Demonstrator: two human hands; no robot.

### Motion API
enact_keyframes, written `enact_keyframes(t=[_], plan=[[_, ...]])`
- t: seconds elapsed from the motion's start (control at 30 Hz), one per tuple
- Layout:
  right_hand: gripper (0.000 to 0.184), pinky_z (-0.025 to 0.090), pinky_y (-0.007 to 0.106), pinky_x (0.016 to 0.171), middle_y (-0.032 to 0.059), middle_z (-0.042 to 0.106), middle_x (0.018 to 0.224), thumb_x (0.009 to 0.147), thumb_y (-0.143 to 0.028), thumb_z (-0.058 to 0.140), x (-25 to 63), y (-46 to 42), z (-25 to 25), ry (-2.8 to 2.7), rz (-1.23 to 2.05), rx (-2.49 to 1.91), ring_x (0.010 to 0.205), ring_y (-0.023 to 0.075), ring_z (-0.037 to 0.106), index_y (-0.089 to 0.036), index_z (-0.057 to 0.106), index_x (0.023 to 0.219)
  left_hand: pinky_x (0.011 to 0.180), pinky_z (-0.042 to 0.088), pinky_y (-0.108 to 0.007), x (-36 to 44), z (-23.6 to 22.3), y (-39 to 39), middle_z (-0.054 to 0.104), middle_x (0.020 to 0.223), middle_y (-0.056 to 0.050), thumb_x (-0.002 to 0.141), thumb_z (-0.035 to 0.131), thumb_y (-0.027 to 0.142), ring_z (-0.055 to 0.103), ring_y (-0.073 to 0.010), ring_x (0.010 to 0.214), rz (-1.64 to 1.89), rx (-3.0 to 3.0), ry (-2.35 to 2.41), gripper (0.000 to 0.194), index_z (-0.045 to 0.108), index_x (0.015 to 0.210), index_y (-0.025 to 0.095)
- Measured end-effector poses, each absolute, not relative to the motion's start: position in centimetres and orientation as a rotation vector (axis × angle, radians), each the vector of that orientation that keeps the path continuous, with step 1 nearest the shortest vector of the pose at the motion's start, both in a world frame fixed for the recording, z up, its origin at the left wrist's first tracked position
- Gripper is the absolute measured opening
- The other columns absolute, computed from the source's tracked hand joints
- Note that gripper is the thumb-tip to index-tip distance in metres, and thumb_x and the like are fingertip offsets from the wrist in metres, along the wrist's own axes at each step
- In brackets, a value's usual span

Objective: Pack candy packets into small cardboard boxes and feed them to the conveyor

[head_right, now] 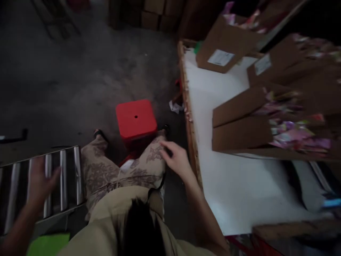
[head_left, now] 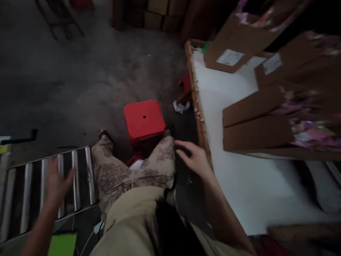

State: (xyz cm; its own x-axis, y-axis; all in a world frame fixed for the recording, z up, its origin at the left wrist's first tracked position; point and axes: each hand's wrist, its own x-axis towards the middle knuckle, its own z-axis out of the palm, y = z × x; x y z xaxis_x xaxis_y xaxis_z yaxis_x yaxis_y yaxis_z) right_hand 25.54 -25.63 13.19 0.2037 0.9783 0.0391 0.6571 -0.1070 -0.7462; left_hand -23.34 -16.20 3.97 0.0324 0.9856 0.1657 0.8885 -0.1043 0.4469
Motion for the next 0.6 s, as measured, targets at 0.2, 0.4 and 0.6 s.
enact_keyframes(t=[0.2,0.4,0.6], plan=[[0.064,0.036,0.061,0.103,0.0214,0.062,0.123,0.081,-0.067,0.061,39.2,-33.1,22.0,-0.87,-0.897,-2.269,0.122,0.0381,0.051,-0.027,0.06,0.131,0.112,0.041,-0.048,0.8,-2.1,-14.0,0.052,0.144,-0.012,0.082,0.058,0.049,0.048,-0.0285,0.135,0.683,1.897,1.048,0.062,0.051,0.137,0.022],[0.047,0.043,0.056,0.082,0.0261,0.066,0.08,0.072,-0.07,0.064,48.8,-33.8,18.2,-0.785,-0.794,-2.575,0.096,0.0391,0.062,-0.024,0.072,0.073,0.102,0.048,-0.04,17.8,0.7,-16.3,0.07,0.113,-0.01,0.078,0.067,0.04,0.066,-0.0239,0.107,0.28,1.28,0.732,0.035,0.067,0.107,0.021],[0.035,0.048,0.054,0.08,0.0157,0.064,0.067,0.074,-0.067,0.061,39.5,-39.0,21.1,-0.853,-0.704,-2.349,0.081,0.0333,0.065,-0.036,0.056,0.059,0.097,0.048,-0.046,22.7,2.1,-21.0,0.07,0.097,-0.017,0.087,0.037,0.073,0.068,-0.0295,0.099,-0.244,0.775,0.622,0.067,0.067,0.094,0.013]])
